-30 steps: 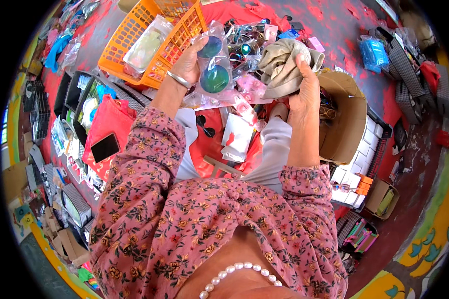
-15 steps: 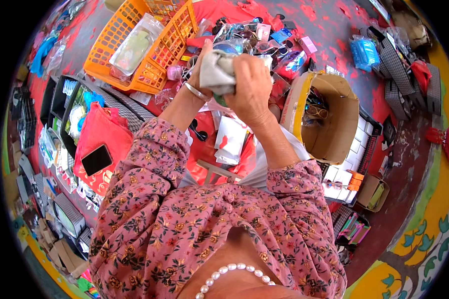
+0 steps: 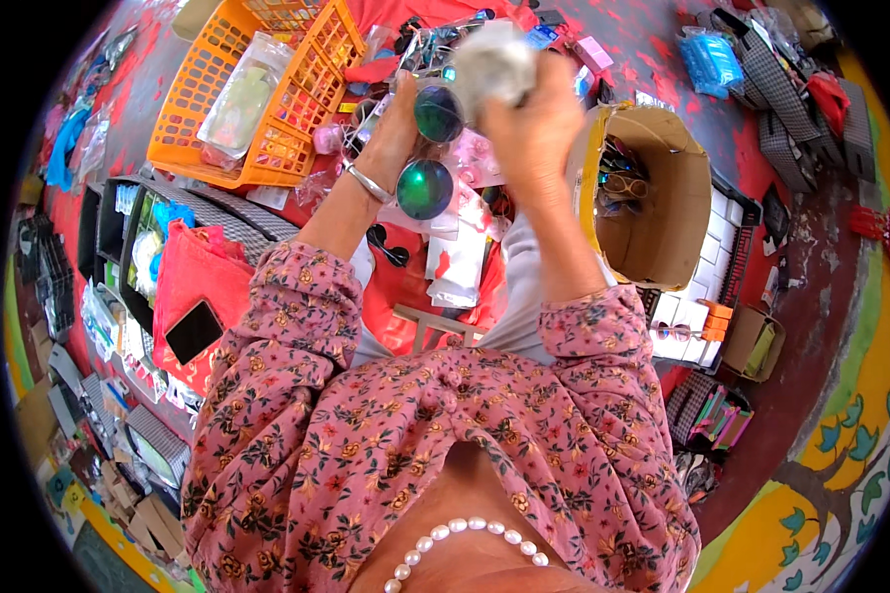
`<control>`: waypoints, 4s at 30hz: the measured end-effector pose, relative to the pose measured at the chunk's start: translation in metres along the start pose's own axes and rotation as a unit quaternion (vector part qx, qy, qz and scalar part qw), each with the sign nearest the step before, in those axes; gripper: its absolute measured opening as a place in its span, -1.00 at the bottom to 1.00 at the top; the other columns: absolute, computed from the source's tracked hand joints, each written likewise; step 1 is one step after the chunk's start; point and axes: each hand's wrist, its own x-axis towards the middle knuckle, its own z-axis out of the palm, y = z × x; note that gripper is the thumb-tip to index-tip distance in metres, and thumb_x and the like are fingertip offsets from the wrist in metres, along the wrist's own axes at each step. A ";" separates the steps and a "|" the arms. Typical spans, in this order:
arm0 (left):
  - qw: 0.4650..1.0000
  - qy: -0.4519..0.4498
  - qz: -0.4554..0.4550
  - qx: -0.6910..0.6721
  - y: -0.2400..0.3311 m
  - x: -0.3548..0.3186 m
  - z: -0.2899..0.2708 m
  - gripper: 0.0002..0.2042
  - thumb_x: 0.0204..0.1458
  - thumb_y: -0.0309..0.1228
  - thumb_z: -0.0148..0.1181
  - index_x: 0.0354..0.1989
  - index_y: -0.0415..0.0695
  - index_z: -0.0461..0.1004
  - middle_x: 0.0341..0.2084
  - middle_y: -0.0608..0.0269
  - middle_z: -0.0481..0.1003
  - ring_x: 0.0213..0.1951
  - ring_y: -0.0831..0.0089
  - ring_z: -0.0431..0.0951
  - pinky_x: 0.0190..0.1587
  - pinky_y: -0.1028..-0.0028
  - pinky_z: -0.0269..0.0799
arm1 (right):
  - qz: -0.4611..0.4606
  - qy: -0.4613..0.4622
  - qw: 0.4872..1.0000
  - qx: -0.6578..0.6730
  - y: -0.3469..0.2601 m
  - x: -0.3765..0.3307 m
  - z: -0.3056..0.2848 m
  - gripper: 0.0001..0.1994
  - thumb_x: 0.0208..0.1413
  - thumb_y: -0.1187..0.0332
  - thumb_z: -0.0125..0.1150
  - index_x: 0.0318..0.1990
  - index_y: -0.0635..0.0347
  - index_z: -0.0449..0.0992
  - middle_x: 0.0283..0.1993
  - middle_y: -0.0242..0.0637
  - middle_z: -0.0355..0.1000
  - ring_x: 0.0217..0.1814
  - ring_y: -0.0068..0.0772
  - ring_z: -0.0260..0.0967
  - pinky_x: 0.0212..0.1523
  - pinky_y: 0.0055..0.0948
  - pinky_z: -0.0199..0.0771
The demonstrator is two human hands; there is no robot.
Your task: The person sorts through a pile of items, picking up individual sunglasses and glasses cases, wiping them with a cloth, and placing them into a cardboard box.
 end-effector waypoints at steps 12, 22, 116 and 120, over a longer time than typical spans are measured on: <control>0.980 0.019 0.157 -0.124 0.026 0.007 -0.032 -0.56 0.15 -0.03 -0.30 -0.08 -0.12 0.31 -0.25 0.24 0.45 -0.26 0.43 0.48 -0.25 0.43 0.45 | 0.270 -0.052 0.940 0.203 0.042 0.007 -0.003 -0.68 -0.22 0.31 0.28 -0.27 0.26 0.49 -0.38 -0.18 0.47 -0.39 -0.33 0.42 -0.35 -0.44 0.34; 0.952 0.070 0.257 -0.152 0.049 -0.011 -0.023 -0.57 0.14 -0.01 -0.27 -0.06 -0.10 0.29 -0.23 0.27 0.42 -0.25 0.45 0.45 -0.19 0.41 0.42 | 0.584 -0.288 0.602 0.462 0.013 -0.050 0.013 -0.58 0.07 0.09 0.07 -0.01 0.16 0.33 -0.10 -0.29 0.36 -0.11 -0.42 0.33 -0.10 -0.39 0.35; 0.993 -0.080 0.045 -0.074 -0.002 -0.020 -0.007 -0.51 0.14 -0.06 -0.27 0.14 -0.14 0.13 0.04 0.12 0.28 0.00 0.31 0.35 0.02 0.30 0.31 | 0.024 0.012 0.987 -0.159 0.018 0.010 0.015 -0.69 -0.39 0.43 0.21 -0.33 0.01 0.45 -0.34 -0.18 0.29 -0.41 -0.11 0.36 -0.47 -0.23 0.40; 0.956 -0.164 0.063 -0.233 0.015 -0.025 -0.001 -0.52 0.17 -0.18 -0.37 0.20 -0.19 -0.02 0.17 0.01 0.06 0.16 0.14 0.16 0.11 0.23 0.23 | 0.195 0.065 0.978 0.040 0.059 0.029 -0.004 -0.70 -0.30 0.38 0.25 -0.29 0.19 0.50 -0.39 -0.03 0.44 -0.42 -0.11 0.41 -0.31 -0.35 0.38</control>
